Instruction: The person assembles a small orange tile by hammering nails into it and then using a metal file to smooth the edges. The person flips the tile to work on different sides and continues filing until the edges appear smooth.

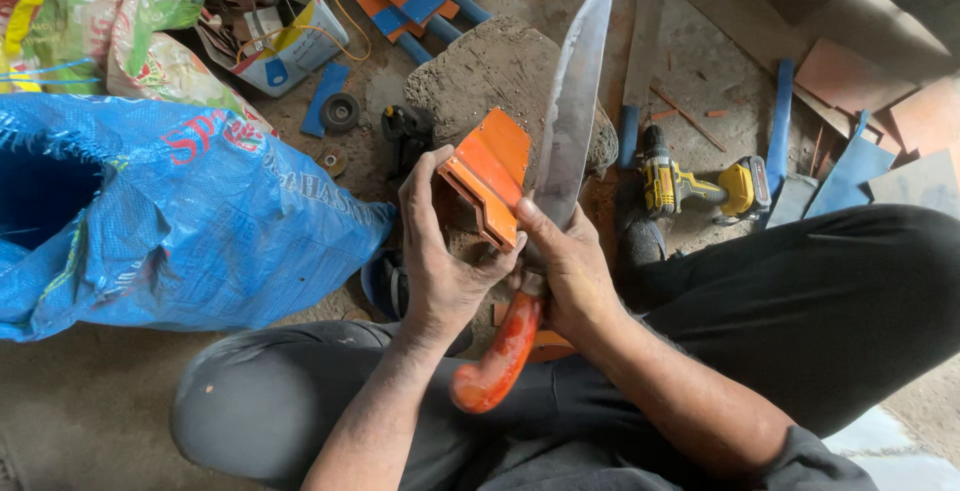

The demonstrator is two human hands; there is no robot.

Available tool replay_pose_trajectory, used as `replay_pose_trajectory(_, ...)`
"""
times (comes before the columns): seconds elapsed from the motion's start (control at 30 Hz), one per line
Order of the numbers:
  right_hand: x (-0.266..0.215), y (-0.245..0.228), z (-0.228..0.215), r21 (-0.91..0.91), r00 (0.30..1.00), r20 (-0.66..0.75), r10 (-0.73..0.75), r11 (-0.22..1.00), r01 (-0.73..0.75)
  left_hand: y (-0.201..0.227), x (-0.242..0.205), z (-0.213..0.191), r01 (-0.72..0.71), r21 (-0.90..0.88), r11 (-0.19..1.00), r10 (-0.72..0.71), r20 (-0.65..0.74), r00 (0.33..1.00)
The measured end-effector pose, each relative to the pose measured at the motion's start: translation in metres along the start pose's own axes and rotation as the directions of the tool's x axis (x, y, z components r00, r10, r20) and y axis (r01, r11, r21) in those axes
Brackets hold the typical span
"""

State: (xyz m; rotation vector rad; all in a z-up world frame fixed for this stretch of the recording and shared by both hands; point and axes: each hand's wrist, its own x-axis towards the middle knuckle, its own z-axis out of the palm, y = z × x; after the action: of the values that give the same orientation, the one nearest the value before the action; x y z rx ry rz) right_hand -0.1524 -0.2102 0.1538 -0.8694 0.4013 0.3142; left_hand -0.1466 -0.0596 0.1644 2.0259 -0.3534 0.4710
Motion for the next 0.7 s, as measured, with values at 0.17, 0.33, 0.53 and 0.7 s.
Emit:
replay_pose_trajectory(0.17, -0.01, -0.015, -0.023, -0.245, 0.993, 0.092, -0.075, 0.965, 0.095, -0.005, 0.013, -0.014, -0.011, -0.032, 0.999, 0.012, 0.035, 0.999)
replay_pose_trajectory(0.33, -0.032, -0.038, -0.04, -0.801, 0.978, 0.153, -0.14, 0.562, 0.206, 0.006, 0.012, -0.018, -0.068, 0.091, 0.993, 0.062, 0.076, 0.995)
replay_pose_trajectory(0.53, -0.058, -0.043, -0.041, -0.873, 0.852, 0.457, -0.255, 0.053, 0.484, 0.021, -0.004, -0.007, -0.099, 0.013, 0.995, 0.097, 0.089, 0.991)
replay_pose_trajectory(0.7, -0.062, -0.048, -0.039, -0.833, 0.776, 0.53, -0.341, -0.037, 0.552, 0.02, -0.004, -0.001, -0.179, -0.109, 0.978, 0.189, 0.09, 0.978)
